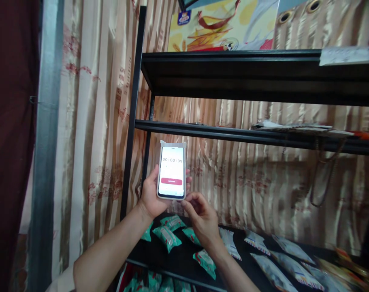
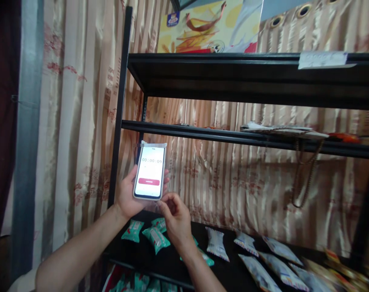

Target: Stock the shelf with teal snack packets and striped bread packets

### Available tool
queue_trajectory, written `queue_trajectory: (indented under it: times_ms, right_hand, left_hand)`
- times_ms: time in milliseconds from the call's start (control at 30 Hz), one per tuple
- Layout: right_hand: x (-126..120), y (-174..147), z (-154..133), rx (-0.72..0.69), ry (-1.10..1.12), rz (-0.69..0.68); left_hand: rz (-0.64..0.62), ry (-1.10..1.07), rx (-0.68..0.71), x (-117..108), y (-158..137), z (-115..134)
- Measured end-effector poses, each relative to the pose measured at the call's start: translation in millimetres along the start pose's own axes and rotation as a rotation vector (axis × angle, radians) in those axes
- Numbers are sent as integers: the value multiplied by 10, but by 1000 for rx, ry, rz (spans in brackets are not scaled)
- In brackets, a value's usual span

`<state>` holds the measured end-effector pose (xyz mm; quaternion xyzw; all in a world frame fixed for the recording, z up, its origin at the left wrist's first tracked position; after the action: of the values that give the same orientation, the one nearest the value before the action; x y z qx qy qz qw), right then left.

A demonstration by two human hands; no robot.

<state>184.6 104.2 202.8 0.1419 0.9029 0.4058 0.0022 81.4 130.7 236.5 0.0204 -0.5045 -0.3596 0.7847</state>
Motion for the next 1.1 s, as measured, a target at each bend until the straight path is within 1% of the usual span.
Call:
queue_trajectory:
  times_ms: [100,367,933,1100]
  right_hand:
    - [-3,56,-34,-5,12,0]
    - [-1,174,-172,-22,31,15]
    - [-5,364,-222,-42,64,21]
    - [32,465,-334,-63,80,7]
  left_hand:
    - [-32,13,8,63,42,27]
    - [-42,36,25,180,124,88]
    - [-30,55,42,271,276,165]
    - [-34,78,66,346,331,245]
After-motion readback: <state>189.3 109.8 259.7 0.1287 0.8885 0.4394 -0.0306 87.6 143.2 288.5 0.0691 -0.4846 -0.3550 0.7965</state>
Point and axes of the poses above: each hand's wrist, its own y-axis towards the middle knuckle, its own x-axis out of the palm, z = x × y, the point moved 8 cm from there along y, towards the middle knuckle, and after that the axes turned 7 degrees about z, right-handed, at the moved point
